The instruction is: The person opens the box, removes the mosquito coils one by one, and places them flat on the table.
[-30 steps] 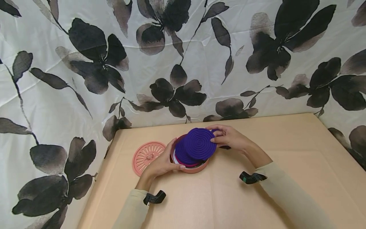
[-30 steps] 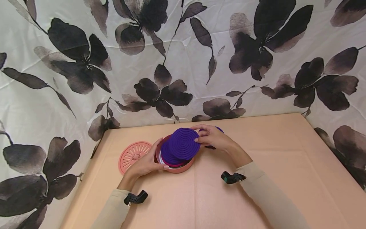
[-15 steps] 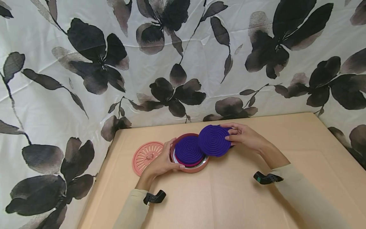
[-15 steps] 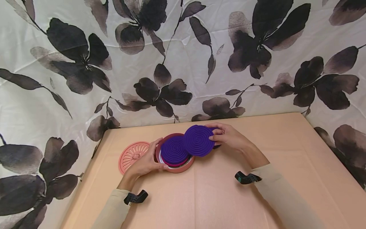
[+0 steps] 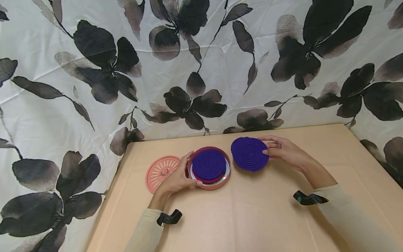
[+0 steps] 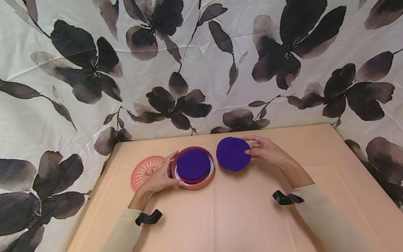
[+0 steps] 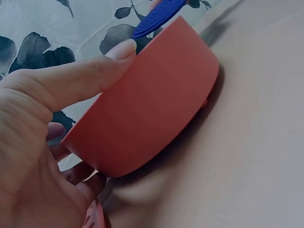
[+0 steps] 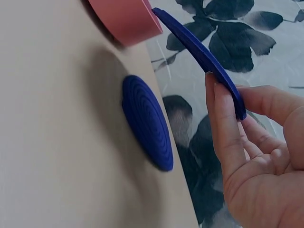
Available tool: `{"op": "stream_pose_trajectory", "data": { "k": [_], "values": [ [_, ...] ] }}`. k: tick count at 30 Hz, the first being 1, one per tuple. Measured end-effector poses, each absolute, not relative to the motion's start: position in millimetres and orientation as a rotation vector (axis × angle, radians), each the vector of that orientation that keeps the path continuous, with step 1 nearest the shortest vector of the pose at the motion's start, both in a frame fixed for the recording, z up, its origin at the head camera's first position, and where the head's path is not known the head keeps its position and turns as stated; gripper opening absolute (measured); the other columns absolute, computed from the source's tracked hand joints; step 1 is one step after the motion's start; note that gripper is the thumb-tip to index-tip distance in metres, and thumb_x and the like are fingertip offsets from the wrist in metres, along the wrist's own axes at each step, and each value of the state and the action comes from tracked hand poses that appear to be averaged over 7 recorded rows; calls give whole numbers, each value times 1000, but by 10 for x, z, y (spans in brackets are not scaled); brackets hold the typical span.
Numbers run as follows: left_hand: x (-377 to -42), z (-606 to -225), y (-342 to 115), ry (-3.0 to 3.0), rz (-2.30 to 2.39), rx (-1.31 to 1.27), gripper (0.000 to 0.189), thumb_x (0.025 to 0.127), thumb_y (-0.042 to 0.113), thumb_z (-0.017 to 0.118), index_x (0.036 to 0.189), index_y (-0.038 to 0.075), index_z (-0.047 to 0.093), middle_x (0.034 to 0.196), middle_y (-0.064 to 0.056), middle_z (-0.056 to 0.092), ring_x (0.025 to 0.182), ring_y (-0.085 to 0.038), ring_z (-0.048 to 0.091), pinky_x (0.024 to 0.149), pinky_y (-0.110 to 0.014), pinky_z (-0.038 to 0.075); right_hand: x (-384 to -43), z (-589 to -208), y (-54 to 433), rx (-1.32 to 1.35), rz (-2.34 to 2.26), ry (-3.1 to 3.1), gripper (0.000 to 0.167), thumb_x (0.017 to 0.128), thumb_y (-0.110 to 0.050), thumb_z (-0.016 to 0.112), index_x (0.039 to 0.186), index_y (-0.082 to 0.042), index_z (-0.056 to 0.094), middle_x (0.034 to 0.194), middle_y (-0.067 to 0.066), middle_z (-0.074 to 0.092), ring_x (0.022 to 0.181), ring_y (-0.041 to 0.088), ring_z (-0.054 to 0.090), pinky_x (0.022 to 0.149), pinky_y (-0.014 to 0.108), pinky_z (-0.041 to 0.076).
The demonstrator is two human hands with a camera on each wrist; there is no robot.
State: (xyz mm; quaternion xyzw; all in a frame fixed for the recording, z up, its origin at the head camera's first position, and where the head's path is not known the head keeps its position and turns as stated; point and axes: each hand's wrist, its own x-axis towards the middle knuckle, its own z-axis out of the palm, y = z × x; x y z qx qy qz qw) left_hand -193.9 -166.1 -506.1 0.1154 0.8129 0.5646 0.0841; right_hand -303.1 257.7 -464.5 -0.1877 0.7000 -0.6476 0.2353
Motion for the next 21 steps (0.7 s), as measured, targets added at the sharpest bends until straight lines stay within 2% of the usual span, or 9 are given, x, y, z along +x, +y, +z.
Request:
{"op": "stream_pose_trajectory", "data": {
  "k": [6, 16, 21],
  "values": [
    [-1980, -5046, -1656, 2404, 1723, 309, 116, 69, 14, 95, 160, 17, 23, 159, -11, 26, 142, -32, 38, 122, -49, 24, -3075, -4676, 2737, -504, -1778, 1940, 63, 96, -4, 68, 151, 2, 37, 108, 8, 69, 95, 16, 70, 83, 36, 61],
    [-2009, -5047, -1616, 2492, 1658, 269, 116, 68, 19, 96, 160, 17, 26, 157, -12, 27, 146, -32, 31, 123, -54, 18, -3158, -4707, 2938, -500, -1788, 1966, 62, 97, -5, 67, 150, 3, 37, 104, 3, 68, 94, 13, 70, 81, 33, 61],
    [-2014, -5055, -1592, 2516, 1615, 315, 119, 69, 22, 95, 161, 17, 20, 160, -9, 23, 149, -31, 25, 124, -53, 17, -3221, -4718, 3024, -486, -1811, 1967, 63, 97, -4, 67, 150, 4, 36, 103, 1, 70, 94, 11, 70, 80, 31, 61]
  ]
}}
